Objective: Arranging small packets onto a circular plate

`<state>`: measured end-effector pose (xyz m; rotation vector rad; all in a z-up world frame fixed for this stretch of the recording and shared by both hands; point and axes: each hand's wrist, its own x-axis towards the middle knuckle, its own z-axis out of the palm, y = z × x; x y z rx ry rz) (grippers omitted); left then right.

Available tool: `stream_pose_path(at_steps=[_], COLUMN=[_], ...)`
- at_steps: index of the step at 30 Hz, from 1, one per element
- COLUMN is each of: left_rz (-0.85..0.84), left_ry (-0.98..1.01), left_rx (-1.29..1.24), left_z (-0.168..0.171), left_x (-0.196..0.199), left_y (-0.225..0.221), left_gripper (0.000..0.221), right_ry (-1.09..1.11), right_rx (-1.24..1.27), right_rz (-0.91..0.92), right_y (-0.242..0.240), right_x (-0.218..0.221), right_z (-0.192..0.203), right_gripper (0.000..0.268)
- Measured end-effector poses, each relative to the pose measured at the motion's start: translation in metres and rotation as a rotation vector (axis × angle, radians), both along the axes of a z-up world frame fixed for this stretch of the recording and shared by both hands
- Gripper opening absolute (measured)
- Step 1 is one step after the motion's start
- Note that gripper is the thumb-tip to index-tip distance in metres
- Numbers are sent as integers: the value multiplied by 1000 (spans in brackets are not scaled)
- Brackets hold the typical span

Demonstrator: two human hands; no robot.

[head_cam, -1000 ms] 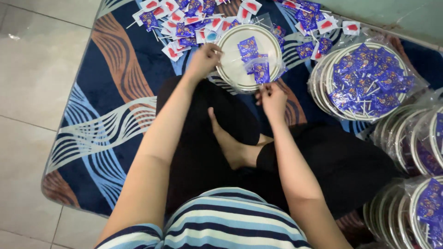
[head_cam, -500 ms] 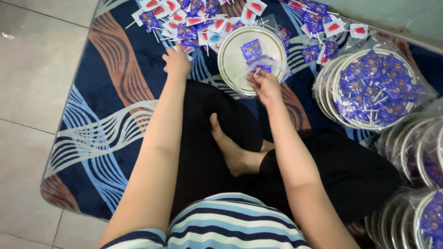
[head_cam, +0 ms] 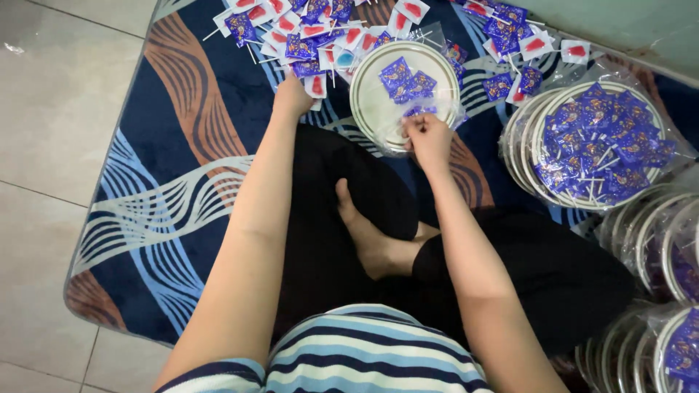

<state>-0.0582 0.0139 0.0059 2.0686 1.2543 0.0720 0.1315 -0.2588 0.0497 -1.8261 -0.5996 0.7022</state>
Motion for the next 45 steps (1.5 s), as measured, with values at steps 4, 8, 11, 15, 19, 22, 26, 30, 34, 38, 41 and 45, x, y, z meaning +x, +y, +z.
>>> stream_pose_path(at_steps=[4, 8, 11, 15, 19, 22, 26, 30, 34, 38, 41, 45], left_rz=[148, 75, 28, -13, -237, -420, -481, -489, -293, -8, 59, 70], left_ry=[67, 187, 259, 253, 274, 281, 36, 4, -46, -324, -468, -696], left_rx=[-9, 24, 110, 155, 469, 675, 1085, 1053, 856, 275, 12, -539], left_z=[-50, 22, -16, -68, 31, -2, -55, -8, -22, 41, 39, 41], left_x=[-1, 3, 12, 19, 22, 22, 34, 28, 34, 14, 8, 12], left_y=[13, -19, -4, 13, -45, -48, -36, -64, -48, -61, -69, -78], left_gripper=[34, 56, 43, 39, 47, 68, 21, 12, 16, 42, 45, 29], right_ry=[-123, -101, -101, -275, -322, -316, -327, -304, -251, -235, -147, -96], right_rx=[-3, -23, -5, -143, -207, -237, -261, -309, -326, -246, -156, -22], right_rz=[33, 18, 4, 20, -14, -2, 10, 1, -42, -24, -29, 39], right_y=[-41, -73, -88, -102, -97, -100, -100, -103, -104, -104, -93, -65], right_x=[-8, -18, -32, -43, -44, -47, -46, -47, -41, -41, -39, -42], right_z=[10, 16, 1, -11, -9, -22, -39, -33, -33, -10, 2, 29], right_gripper=[11, 10, 10, 8, 12, 12, 10, 10, 10, 9, 11, 27])
